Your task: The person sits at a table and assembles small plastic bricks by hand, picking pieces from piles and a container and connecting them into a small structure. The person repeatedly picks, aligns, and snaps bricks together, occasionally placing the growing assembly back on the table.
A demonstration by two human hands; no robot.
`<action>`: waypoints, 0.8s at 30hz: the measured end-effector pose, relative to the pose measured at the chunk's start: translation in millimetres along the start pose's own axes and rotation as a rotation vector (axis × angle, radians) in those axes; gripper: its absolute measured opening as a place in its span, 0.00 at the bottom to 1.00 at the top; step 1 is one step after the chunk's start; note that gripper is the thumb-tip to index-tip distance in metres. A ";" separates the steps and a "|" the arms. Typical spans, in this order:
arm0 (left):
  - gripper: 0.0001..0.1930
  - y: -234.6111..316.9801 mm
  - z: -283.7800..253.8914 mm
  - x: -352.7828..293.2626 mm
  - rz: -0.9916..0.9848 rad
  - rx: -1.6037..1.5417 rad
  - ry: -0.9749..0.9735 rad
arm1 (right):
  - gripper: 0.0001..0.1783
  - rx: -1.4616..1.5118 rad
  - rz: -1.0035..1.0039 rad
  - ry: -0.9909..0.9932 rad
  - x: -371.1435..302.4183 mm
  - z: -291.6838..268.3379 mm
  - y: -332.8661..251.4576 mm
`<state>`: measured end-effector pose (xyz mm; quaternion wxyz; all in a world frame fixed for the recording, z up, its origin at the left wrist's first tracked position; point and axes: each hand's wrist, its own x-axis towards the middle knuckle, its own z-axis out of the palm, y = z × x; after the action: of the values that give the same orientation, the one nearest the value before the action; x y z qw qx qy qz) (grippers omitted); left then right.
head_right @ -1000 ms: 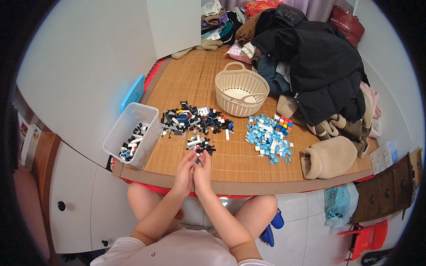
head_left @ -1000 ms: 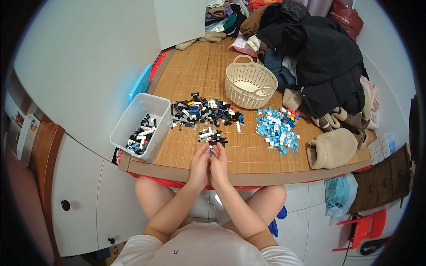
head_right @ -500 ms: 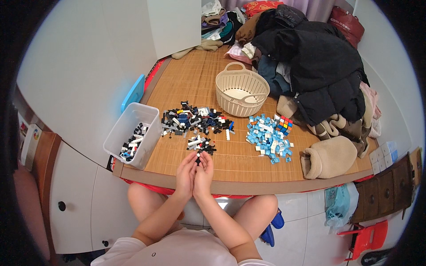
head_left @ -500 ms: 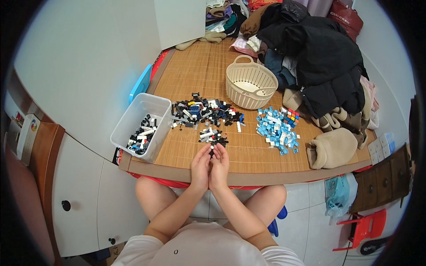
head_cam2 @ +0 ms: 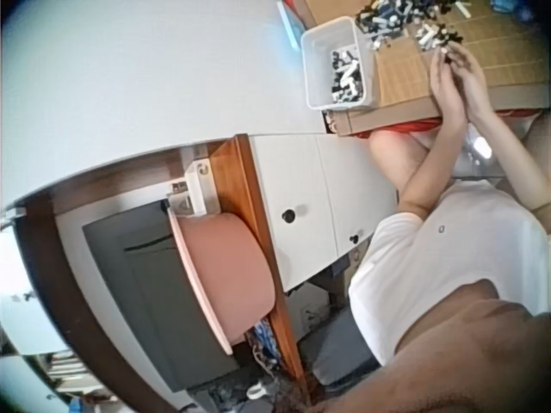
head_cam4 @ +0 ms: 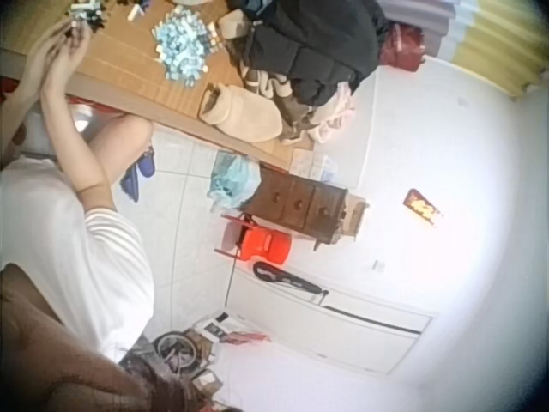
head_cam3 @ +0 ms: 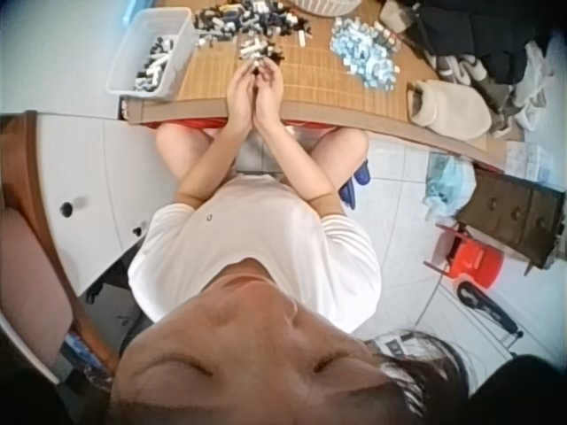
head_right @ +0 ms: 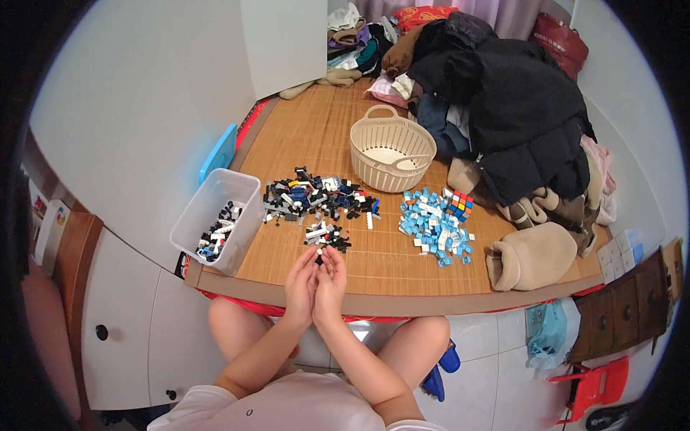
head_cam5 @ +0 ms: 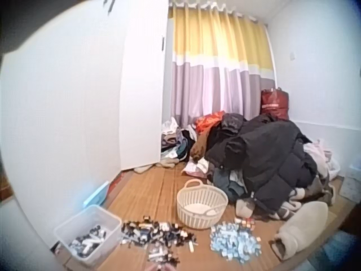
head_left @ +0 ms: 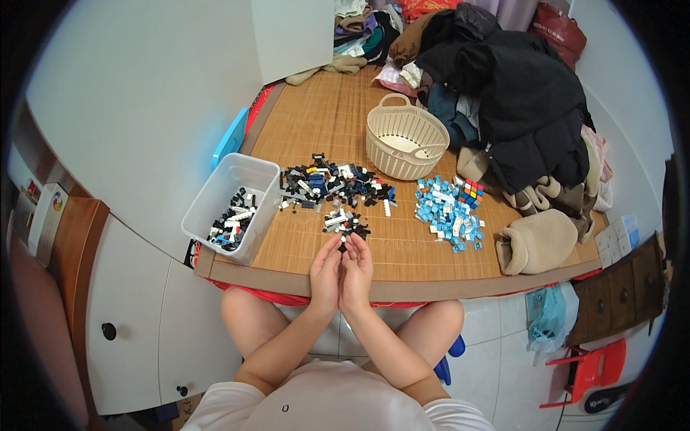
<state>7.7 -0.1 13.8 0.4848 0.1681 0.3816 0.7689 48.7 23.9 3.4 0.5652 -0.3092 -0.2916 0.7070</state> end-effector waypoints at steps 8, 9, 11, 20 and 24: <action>0.20 16.4 -5.6 -8.0 0.099 0.012 -0.018 | 0.22 0.010 0.000 -0.082 -18.8 25.5 -18.2; 0.20 19.4 -6.2 -9.2 0.101 0.009 -0.016 | 0.23 0.012 0.000 -0.087 -20.4 28.1 -18.9; 0.20 28.5 -5.4 -13.0 0.107 0.002 -0.012 | 0.23 0.010 -0.001 -0.111 -23.9 34.0 -20.1; 0.21 80.7 -9.3 -24.7 0.249 -0.065 0.085 | 0.21 0.023 0.010 -0.273 -36.3 74.4 -13.3; 0.21 109.2 -13.4 -27.4 0.310 -0.103 0.137 | 0.21 0.028 0.042 -0.354 -44.1 104.4 -13.8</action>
<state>-55.2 -55.8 90.0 0.3411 0.1469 0.3432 0.8627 -15.4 -23.2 85.3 0.4943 -0.1783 -0.3702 0.7660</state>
